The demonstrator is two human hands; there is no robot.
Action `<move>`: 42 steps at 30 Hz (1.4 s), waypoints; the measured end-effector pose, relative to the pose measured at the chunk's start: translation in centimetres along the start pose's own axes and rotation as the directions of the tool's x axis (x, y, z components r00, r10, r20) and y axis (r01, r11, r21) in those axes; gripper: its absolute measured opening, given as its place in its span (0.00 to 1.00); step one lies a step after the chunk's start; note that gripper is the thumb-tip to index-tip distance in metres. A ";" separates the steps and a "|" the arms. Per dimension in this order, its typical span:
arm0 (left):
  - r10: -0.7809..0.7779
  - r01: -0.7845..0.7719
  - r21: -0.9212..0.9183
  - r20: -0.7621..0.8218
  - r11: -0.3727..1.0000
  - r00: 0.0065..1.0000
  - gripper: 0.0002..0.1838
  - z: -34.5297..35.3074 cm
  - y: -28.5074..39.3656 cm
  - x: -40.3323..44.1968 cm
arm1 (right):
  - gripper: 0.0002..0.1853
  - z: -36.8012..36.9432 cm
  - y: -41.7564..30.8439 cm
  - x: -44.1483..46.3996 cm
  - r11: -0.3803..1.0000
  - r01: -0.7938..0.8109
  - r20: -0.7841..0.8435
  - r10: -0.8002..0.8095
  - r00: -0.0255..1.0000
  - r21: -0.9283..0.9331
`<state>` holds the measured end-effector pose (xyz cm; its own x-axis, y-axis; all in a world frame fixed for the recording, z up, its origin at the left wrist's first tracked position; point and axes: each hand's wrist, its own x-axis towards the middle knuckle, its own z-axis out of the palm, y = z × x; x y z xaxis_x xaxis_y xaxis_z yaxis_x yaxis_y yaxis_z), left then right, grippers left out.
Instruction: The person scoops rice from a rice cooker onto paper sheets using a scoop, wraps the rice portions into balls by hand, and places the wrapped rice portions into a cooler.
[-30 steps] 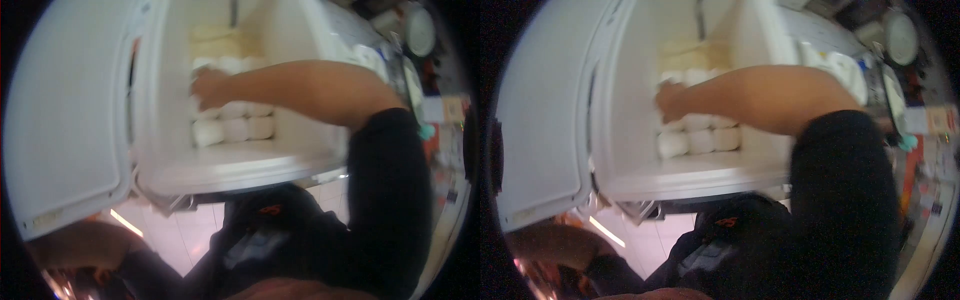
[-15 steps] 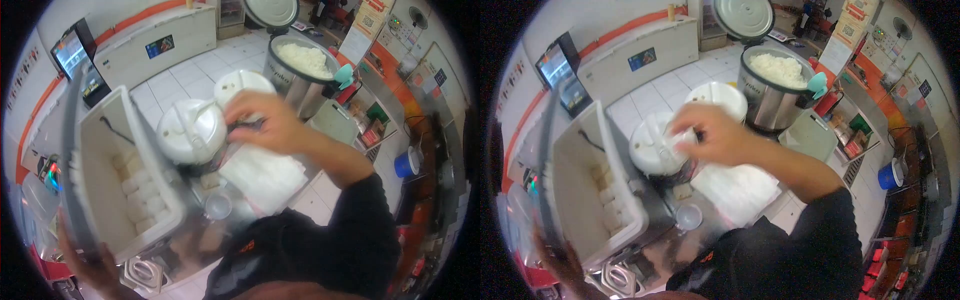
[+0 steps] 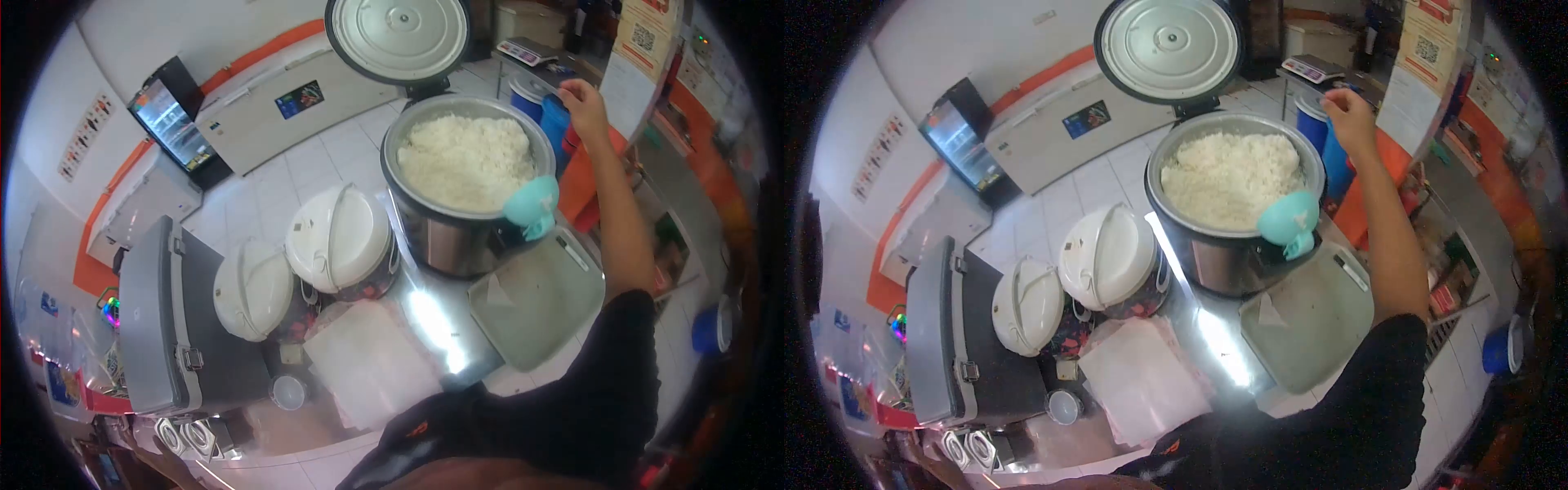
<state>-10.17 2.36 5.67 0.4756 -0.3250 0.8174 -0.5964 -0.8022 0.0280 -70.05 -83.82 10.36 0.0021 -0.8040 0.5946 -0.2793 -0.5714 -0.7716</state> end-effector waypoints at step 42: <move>0.967 -0.941 0.234 -0.136 0.244 0.217 0.09 -2.0 59.0 10.8 | 0.49 27.4 12.7 26.3 0.733 -0.418 0.174 0.388 0.905 0.537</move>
<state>-41.51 -47.48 17.30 -0.5616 -0.7777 0.2824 -0.4420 -0.0065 -0.8970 -47.18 -116.69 10.04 0.0608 -0.9781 0.1992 0.3102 -0.1712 -0.9351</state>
